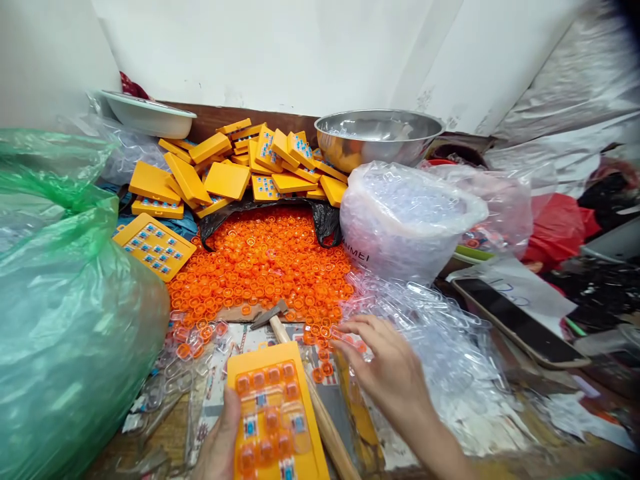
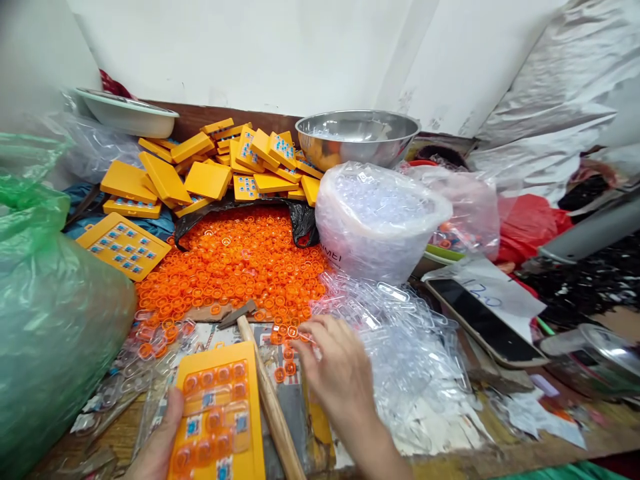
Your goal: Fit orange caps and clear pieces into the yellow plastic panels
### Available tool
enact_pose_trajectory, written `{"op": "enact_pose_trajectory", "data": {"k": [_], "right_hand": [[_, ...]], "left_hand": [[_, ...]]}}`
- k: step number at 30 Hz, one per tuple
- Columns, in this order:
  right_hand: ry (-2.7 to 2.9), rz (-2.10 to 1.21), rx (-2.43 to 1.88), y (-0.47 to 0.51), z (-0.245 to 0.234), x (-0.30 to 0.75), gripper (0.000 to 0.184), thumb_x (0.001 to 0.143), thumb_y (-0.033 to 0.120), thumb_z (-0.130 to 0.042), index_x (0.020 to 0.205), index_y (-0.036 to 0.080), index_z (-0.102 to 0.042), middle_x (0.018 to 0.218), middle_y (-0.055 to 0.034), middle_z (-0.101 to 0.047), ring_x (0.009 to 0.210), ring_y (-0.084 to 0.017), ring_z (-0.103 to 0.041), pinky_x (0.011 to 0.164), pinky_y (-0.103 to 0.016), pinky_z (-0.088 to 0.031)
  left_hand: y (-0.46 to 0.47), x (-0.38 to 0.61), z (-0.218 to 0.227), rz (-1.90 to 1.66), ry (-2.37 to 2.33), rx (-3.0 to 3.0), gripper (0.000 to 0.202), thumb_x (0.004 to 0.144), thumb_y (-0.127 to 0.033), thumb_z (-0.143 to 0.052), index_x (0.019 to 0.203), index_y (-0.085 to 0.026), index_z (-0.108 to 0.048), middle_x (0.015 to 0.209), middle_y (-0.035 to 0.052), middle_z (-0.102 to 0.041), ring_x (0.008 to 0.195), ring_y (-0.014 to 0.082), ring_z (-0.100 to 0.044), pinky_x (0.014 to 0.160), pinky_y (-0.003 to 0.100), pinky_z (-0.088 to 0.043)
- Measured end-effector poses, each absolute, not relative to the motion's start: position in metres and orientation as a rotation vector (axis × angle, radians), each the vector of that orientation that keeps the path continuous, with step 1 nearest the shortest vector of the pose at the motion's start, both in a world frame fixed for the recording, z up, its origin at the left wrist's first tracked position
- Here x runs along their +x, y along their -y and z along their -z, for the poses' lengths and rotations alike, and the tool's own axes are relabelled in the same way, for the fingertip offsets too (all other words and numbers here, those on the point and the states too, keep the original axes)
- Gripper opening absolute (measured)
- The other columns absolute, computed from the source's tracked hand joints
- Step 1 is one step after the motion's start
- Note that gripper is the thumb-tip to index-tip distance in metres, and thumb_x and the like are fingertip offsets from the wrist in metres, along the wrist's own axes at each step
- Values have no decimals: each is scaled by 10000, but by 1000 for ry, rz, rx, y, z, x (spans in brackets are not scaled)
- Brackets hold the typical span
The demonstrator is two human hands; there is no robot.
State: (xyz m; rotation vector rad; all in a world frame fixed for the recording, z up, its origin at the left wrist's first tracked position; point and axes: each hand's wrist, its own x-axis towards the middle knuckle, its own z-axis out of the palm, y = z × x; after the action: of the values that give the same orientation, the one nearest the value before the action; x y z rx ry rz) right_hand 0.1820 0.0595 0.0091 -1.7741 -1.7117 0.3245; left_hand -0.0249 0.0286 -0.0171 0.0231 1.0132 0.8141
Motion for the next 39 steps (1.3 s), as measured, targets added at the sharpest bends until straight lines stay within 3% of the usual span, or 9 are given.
{"op": "enact_pose_trajectory", "data": {"k": [5,9,14,18,22,26,32,36,39], "right_hand": [[1933,-61,-1891,-79,-2,213,245,761,113,-552,538,204,-604,666,-95,-608,721,-273,-530,663,-425,-340],[1905,-14,-1789,-69,-6,211,168,859,226,-484,768,191,-621,822,-103,-673,796,-274,-600,704,-427,-426],[2027,-347,-1377,-28,-25,186,272,915,174,-443,1150,298,-501,960,-10,-676,864,-127,-665,699,-196,-526],[1997,-744,-1172,-3,-25,159,299,900,117,-457,1112,307,-548,885,-8,-624,793,-114,-643,673,-190,-527],[1987,-741,-1228,1,-15,150,177,873,105,-509,947,253,-572,836,-2,-655,774,-118,-630,674,-206,-525],[1897,-572,-1185,6,-6,145,265,837,69,-556,1002,270,-611,852,-19,-645,776,-141,-607,664,-243,-521],[1539,-589,-1311,10,6,140,228,778,130,-666,902,316,-616,885,20,-616,834,-113,-628,740,-179,-508],[968,-1167,-1350,3,8,134,402,737,379,-722,1085,315,-532,1113,-36,-635,1021,-180,-629,870,-292,-510],[768,-1462,-1236,-2,7,127,554,713,470,-723,1150,270,-446,1042,-63,-677,966,-205,-656,853,-347,-507]], "left_hand": [[-34,-20,6,-757,-757,-127,785,763,-719,-456,1203,-85,-598,1022,191,-727,1134,360,-583,983,489,-433],[-27,-24,3,-727,-626,-31,694,735,-696,-532,1124,-135,-659,1078,163,-713,1138,355,-583,1003,475,-418],[-19,-30,0,-833,-704,80,708,628,-445,-806,1243,-192,-563,1040,126,-733,1035,350,-647,935,496,-469],[-18,-22,-9,-872,-657,261,881,502,-203,-883,1297,-194,-504,1027,105,-733,1041,343,-638,930,428,-471],[-15,-15,-10,-939,-742,474,642,543,-183,-834,1134,-139,-586,984,125,-734,951,314,-664,858,394,-494],[-12,-13,-7,-1037,-875,557,499,591,-216,-811,1021,-145,-567,972,142,-738,876,290,-689,818,391,-517],[-12,-8,-9,-1102,-1132,626,451,539,-243,-828,903,-150,-579,860,111,-758,778,270,-714,718,310,-556],[-13,-6,1,-1089,-1247,674,452,538,-234,-806,920,-140,-583,827,109,-758,711,260,-709,623,286,-558],[-14,-3,12,-1071,-1202,659,495,543,-284,-807,954,-122,-582,800,119,-755,664,253,-697,589,294,-547]]}}
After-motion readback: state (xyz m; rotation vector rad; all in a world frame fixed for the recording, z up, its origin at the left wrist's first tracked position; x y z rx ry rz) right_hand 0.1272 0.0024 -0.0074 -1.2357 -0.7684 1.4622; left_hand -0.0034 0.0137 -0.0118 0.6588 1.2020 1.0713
